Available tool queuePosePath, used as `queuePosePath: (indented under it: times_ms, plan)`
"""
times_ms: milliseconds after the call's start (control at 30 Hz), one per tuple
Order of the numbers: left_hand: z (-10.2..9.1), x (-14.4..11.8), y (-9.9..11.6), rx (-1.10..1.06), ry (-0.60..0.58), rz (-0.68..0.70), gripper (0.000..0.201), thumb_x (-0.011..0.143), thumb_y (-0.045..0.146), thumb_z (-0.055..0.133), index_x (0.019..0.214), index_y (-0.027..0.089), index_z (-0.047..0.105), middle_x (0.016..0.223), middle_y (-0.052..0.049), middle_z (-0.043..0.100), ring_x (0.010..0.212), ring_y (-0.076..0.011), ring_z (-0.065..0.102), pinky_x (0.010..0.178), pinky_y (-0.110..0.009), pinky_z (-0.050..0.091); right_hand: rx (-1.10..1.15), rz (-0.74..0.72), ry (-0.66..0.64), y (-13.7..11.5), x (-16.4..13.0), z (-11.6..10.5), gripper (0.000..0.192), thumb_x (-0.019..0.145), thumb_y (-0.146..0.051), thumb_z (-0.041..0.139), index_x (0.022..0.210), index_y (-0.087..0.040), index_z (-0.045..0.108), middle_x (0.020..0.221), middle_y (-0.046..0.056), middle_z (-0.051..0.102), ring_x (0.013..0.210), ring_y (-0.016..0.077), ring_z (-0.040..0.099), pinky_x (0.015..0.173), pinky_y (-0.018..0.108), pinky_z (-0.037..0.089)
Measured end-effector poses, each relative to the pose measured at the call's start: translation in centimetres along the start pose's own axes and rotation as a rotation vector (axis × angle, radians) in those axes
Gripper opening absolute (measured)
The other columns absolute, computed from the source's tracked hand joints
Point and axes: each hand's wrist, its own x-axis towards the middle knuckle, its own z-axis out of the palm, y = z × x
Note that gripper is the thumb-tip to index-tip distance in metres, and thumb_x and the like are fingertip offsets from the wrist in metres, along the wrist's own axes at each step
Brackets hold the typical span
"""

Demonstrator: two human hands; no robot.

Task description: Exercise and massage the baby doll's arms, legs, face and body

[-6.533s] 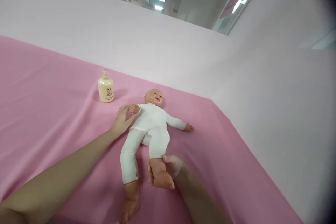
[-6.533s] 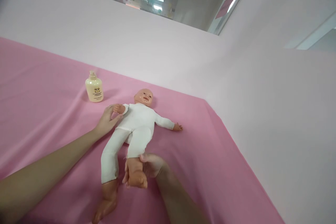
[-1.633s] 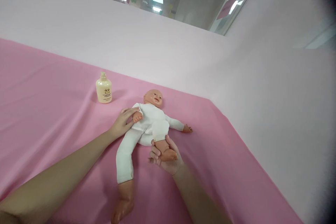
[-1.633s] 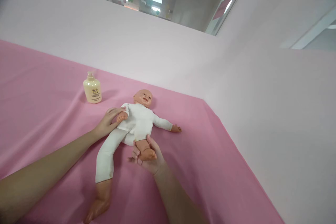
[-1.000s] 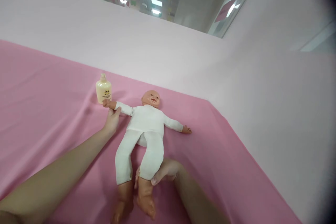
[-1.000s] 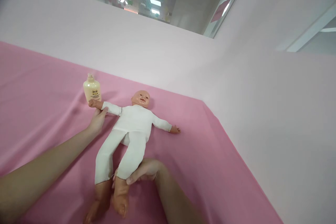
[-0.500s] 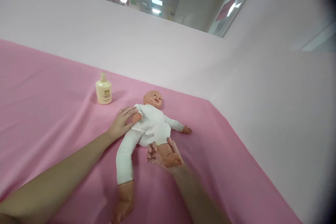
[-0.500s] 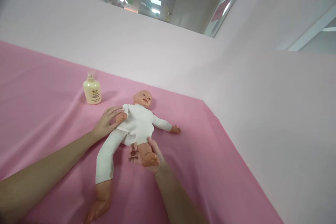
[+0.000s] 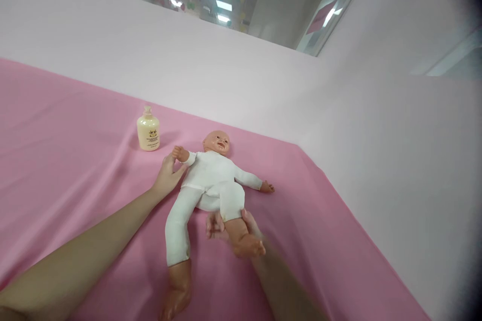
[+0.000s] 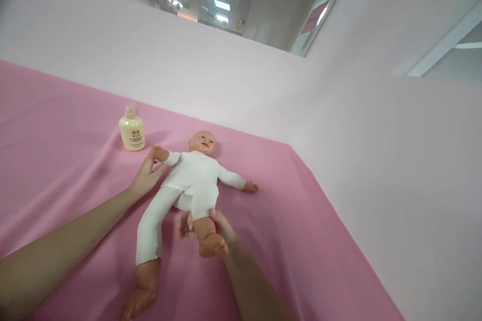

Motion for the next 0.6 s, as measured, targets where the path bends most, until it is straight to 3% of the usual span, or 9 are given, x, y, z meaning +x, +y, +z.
queuePosePath:
  times_ms: [167,267,467,600]
  plan:
    - [0.1,0.5,-0.4,-0.232,0.067,-0.218,0.040,0.088,0.038,0.065,0.123,0.019,0.057,0.127,-0.013,0.066,0.123,-0.0309,0.061,0.108,-0.046,0.048,-0.202,0.246,-0.146,-0.8,-1.2,0.8,0.064,0.059,-0.076,0.079,0.084,-0.017,0.072,0.089,0.012,0.071,0.102,0.0306,0.067,0.100,0.048,0.050]
    - [0.1,0.7,-0.6,-0.294,0.100,-0.262,0.040,0.088,0.034,0.064,0.124,0.017,0.055,0.126,-0.013,0.065,0.123,-0.0299,0.061,0.109,-0.046,0.047,-0.321,0.351,-0.124,-1.5,-1.5,1.0,0.055,0.062,-0.060,0.088,0.089,-0.014,0.075,0.096,0.011,0.074,0.104,0.0296,0.068,0.104,0.045,0.048]
    - [0.1,0.6,-0.7,-0.283,0.062,-0.252,0.044,0.085,0.043,0.069,0.121,0.022,0.057,0.123,-0.010,0.066,0.116,-0.0280,0.062,0.104,-0.044,0.050,-0.226,0.266,-0.325,-2.3,-0.6,1.1,0.064,0.063,-0.068,0.082,0.098,-0.015,0.072,0.100,0.014,0.073,0.109,0.0321,0.066,0.099,0.046,0.050]
    - [0.1,0.3,-0.4,-0.132,-0.007,-0.099,0.040,0.087,0.045,0.069,0.120,0.024,0.063,0.124,-0.011,0.066,0.118,-0.0294,0.061,0.103,-0.045,0.050,-0.111,0.184,-0.371,-1.7,-0.4,0.9,0.063,0.060,-0.072,0.080,0.090,-0.017,0.070,0.098,0.015,0.071,0.106,0.0328,0.065,0.092,0.047,0.053]
